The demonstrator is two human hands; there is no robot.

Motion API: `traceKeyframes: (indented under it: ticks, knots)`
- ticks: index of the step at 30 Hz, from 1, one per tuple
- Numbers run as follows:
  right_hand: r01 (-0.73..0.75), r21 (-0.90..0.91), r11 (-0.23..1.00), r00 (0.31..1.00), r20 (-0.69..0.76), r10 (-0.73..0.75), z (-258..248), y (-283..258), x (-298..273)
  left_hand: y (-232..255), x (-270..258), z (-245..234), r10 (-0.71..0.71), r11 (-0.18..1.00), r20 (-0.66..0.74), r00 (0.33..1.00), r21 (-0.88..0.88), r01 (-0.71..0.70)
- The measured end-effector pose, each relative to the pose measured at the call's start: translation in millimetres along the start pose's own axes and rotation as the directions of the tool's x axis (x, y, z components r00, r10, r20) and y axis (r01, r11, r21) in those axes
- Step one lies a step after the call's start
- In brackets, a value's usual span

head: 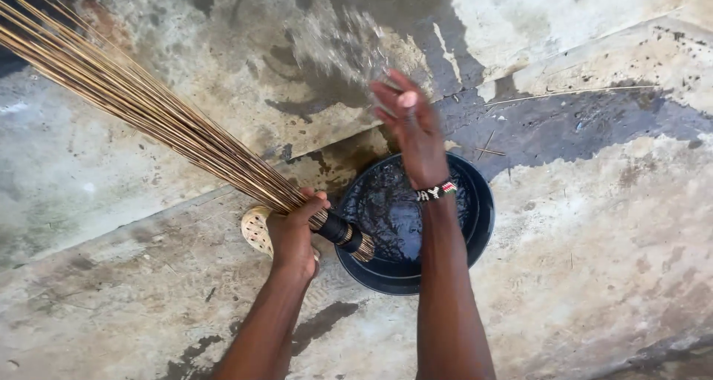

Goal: Washing a traditional stick broom in a bucket of water on a concrete floor.

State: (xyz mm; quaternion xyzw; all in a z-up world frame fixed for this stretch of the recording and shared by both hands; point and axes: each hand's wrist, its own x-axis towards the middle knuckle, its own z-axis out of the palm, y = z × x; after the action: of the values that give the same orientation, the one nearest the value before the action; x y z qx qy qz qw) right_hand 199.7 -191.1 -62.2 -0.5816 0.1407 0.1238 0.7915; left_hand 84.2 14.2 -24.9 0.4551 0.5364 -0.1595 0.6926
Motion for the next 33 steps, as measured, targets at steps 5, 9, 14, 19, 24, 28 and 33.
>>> traceKeyframes:
  ticks: [5,9,14,19,24,28,33]
  knots:
    - [-0.134,0.061,0.989,0.87,-0.471,0.147,-51,26,-64,-10,9,-2,0.015,0.998,-0.045,0.999,0.06,-0.012]
    - [-0.177,0.279,0.944,0.585,-0.741,0.329,-139,143,-148,-18,0,3,-0.041,0.996,-0.102,0.994,0.079,0.049]
    - [-0.426,0.401,0.811,0.261,-0.804,0.535,-261,337,-244,-31,-6,4,-0.056,0.995,-0.093,0.994,0.08,0.063]
    - [-0.277,0.797,0.537,0.653,-0.254,0.714,-232,320,-205,-6,-8,8,-0.116,0.985,-0.144,0.983,0.112,0.133]
    - [-0.446,0.489,0.75,0.867,0.028,0.498,-40,101,-79,-32,1,-8,-0.072,0.99,-0.175,0.982,0.109,0.091]
    - [-0.16,-0.391,0.906,0.952,0.183,0.247,52,-5,-27,-12,3,6,-0.062,0.989,-0.113,0.992,0.128,0.076]
    - [0.194,-0.834,0.516,0.726,0.476,0.497,38,-13,-31,0,-1,17,0.056,0.973,-0.094,0.994,0.229,-0.033]
